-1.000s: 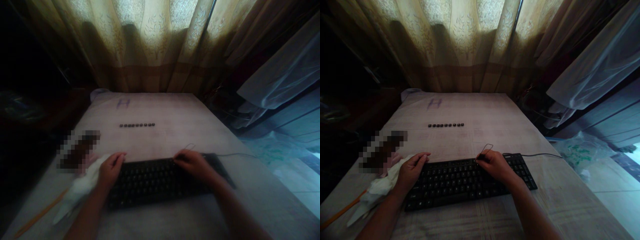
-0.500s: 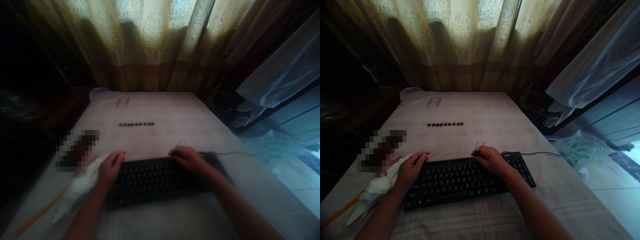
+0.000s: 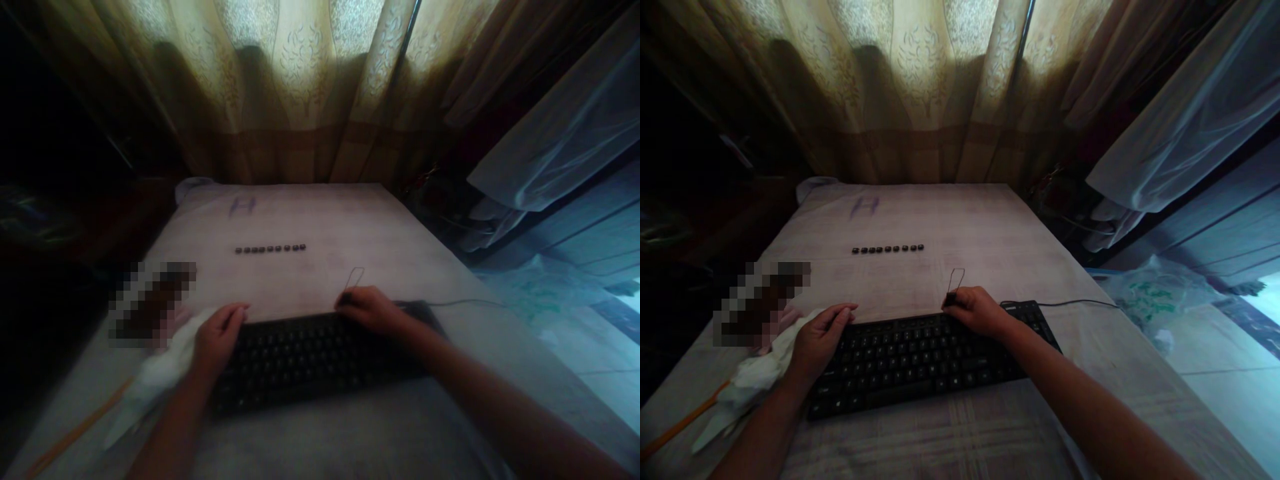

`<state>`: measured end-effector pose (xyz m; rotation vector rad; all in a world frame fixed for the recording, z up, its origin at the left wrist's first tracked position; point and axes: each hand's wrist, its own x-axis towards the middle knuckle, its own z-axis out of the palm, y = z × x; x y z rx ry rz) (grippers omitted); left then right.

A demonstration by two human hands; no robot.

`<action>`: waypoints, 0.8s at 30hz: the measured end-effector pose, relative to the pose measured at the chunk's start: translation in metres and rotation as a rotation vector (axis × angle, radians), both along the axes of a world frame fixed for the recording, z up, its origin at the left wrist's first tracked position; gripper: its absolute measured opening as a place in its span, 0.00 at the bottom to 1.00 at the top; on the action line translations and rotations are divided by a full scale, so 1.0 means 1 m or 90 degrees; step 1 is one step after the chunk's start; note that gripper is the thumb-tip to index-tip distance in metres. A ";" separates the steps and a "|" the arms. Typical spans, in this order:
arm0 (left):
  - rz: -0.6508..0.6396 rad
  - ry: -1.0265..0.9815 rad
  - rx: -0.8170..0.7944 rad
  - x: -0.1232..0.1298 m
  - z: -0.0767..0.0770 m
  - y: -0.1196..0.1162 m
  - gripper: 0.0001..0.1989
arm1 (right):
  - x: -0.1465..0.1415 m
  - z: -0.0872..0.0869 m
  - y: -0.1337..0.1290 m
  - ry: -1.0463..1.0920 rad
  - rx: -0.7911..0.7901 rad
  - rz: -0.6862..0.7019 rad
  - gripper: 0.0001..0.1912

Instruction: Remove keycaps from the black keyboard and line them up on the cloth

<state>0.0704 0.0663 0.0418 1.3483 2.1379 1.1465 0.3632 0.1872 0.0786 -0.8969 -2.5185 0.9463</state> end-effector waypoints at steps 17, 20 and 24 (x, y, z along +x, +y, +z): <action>0.001 0.016 0.003 -0.001 0.000 0.000 0.19 | 0.003 -0.006 -0.004 0.072 0.075 0.011 0.05; 0.002 0.020 -0.002 0.000 0.002 0.000 0.20 | 0.001 -0.004 -0.001 0.046 0.096 0.030 0.05; 0.007 0.027 -0.010 0.001 0.003 0.001 0.21 | 0.004 -0.010 -0.003 0.104 0.005 -0.037 0.03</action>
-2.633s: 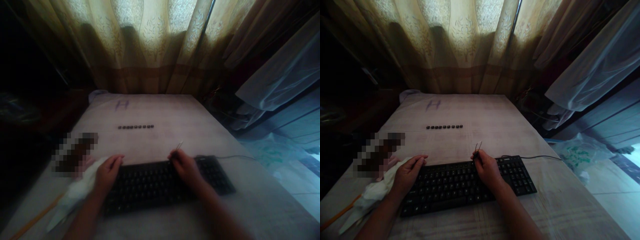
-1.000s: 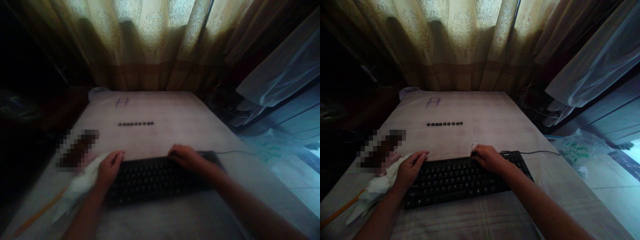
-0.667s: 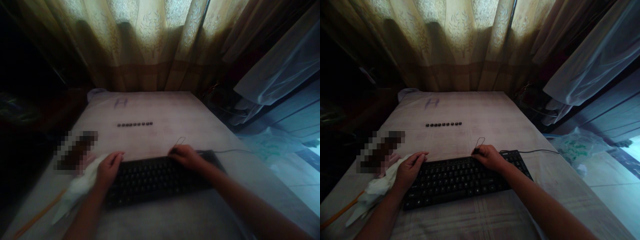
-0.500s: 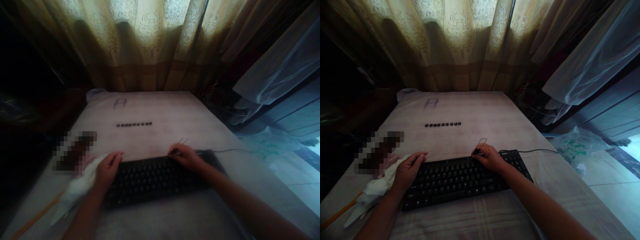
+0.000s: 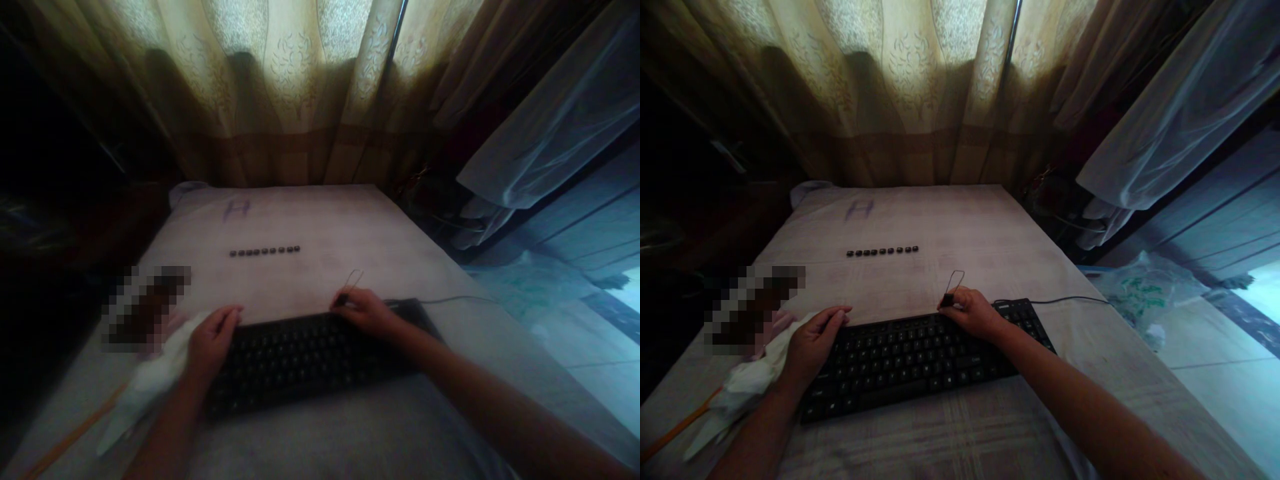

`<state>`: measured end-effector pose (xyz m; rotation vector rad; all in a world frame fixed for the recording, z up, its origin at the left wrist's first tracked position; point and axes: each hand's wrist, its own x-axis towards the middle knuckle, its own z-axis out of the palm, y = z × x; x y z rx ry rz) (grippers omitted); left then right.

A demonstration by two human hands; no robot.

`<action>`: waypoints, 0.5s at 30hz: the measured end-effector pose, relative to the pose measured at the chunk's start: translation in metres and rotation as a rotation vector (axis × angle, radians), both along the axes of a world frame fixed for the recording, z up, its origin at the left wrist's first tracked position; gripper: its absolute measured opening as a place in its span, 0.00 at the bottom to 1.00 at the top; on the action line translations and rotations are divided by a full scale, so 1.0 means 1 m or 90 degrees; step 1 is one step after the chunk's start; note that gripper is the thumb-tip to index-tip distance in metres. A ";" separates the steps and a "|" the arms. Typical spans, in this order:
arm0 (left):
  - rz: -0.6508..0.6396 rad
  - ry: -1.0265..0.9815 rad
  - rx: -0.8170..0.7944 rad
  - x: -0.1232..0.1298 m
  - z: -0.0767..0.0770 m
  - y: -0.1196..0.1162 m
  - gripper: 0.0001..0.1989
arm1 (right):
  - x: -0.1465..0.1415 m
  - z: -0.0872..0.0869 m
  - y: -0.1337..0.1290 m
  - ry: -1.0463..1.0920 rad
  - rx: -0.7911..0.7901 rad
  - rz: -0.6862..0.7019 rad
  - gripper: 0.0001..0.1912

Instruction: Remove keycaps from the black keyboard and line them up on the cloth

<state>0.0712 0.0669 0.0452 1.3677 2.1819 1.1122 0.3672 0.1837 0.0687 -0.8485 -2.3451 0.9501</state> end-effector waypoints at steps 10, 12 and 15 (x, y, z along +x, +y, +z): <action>0.000 0.025 0.002 -0.002 -0.001 0.000 0.20 | -0.010 0.001 -0.003 -0.077 0.121 0.040 0.03; 0.001 0.025 0.004 -0.002 -0.001 0.000 0.19 | -0.015 0.001 -0.003 -0.097 0.161 0.053 0.03; 0.004 0.020 0.001 -0.002 -0.002 0.000 0.20 | -0.015 0.000 -0.003 -0.079 0.159 0.041 0.04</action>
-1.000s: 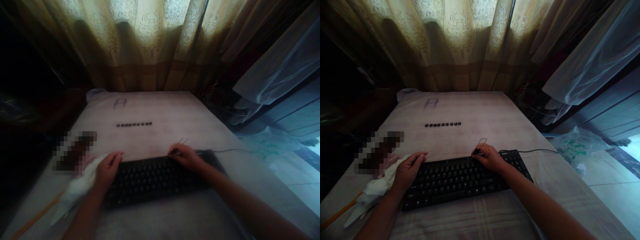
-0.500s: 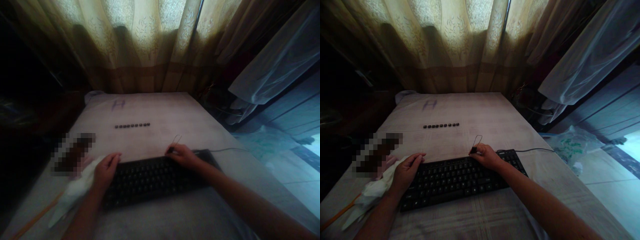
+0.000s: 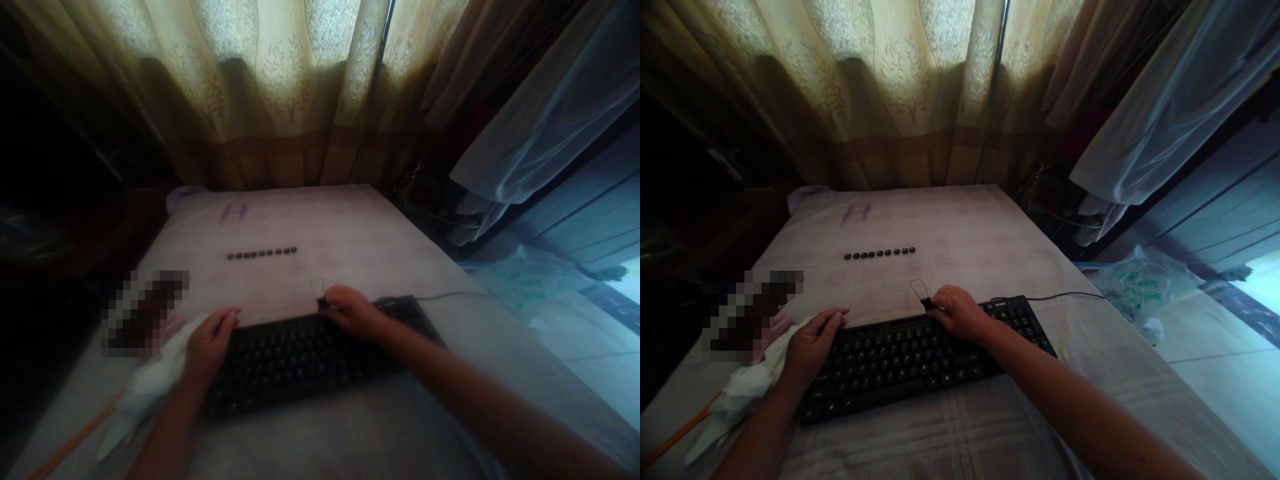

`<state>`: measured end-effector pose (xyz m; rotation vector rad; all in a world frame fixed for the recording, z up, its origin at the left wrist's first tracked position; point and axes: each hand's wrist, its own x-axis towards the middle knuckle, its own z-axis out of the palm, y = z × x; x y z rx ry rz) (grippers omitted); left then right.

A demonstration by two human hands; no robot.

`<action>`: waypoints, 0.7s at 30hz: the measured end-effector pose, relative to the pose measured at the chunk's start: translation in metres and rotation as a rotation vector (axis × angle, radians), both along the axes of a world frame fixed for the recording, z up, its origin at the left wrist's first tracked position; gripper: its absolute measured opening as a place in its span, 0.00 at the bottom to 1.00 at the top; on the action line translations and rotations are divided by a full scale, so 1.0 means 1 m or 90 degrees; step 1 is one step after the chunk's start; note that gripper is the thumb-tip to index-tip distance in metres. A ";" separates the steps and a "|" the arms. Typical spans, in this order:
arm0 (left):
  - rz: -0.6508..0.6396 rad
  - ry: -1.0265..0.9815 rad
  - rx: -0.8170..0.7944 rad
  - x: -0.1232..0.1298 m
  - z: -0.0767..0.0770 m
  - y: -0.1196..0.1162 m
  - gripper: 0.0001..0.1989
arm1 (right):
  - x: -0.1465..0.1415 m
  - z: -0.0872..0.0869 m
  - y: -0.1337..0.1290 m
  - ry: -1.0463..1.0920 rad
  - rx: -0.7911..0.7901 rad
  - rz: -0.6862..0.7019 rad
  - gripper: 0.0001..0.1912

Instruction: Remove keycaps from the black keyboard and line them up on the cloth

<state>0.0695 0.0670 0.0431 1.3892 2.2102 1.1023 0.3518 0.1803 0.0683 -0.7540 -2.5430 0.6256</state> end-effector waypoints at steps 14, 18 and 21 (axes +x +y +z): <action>-0.007 -0.012 0.011 0.000 -0.002 0.000 0.21 | 0.009 0.001 -0.002 -0.083 0.036 0.005 0.04; -0.011 -0.014 0.020 0.000 -0.002 0.000 0.21 | 0.005 0.007 -0.001 -0.135 0.013 -0.005 0.04; -0.013 -0.019 0.024 0.001 -0.001 0.000 0.21 | 0.006 0.007 0.000 -0.128 -0.011 -0.007 0.03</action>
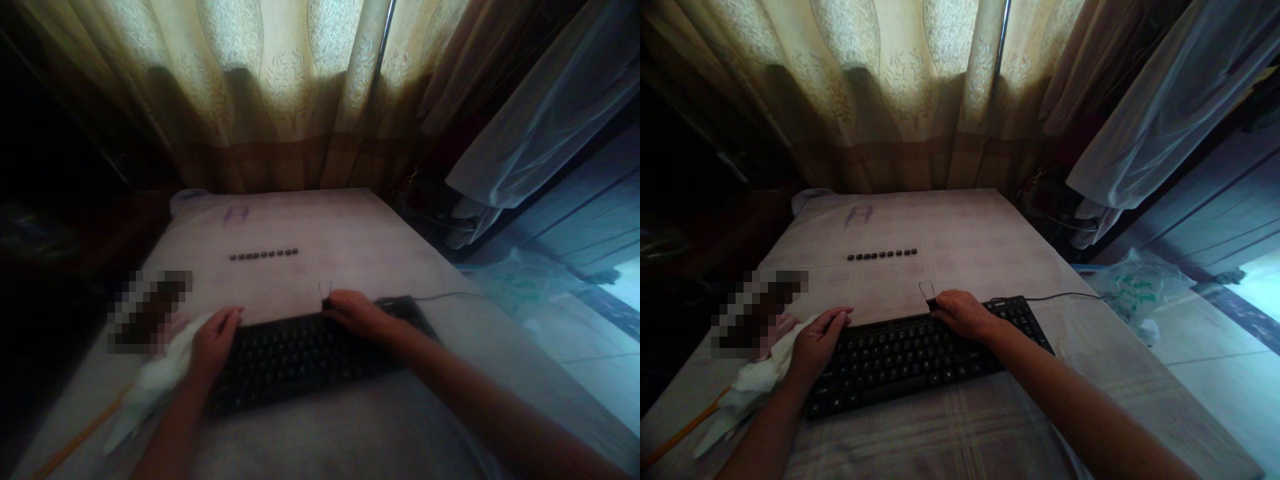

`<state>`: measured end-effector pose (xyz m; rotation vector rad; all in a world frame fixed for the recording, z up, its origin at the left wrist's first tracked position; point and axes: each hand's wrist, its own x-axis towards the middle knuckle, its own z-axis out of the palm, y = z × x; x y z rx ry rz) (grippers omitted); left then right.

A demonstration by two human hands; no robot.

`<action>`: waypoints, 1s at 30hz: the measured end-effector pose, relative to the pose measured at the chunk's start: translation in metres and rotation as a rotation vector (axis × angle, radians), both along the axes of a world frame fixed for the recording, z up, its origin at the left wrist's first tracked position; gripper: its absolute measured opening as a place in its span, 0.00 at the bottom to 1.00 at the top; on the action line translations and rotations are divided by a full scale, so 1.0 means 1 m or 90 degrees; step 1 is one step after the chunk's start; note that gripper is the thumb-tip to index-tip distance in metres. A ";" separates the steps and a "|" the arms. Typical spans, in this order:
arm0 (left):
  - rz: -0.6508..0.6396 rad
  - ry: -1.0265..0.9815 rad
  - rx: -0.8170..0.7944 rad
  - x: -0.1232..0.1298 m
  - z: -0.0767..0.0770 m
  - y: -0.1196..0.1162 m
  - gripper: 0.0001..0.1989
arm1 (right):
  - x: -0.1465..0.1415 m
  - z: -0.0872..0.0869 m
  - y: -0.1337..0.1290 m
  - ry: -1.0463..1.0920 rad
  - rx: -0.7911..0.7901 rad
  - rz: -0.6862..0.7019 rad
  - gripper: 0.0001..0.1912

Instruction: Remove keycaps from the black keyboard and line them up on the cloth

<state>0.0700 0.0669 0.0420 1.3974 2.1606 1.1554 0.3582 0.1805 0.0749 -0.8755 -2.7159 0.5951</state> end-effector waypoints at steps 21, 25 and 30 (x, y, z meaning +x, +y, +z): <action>0.004 0.038 -0.041 0.001 0.000 0.001 0.20 | 0.012 -0.019 -0.002 0.175 -0.124 -0.066 0.10; 0.002 0.038 -0.046 0.001 -0.001 0.002 0.21 | 0.012 -0.014 -0.003 0.280 -0.154 -0.091 0.10; -0.002 0.043 -0.037 0.000 -0.001 0.002 0.20 | 0.006 -0.010 0.000 0.363 -0.221 -0.129 0.08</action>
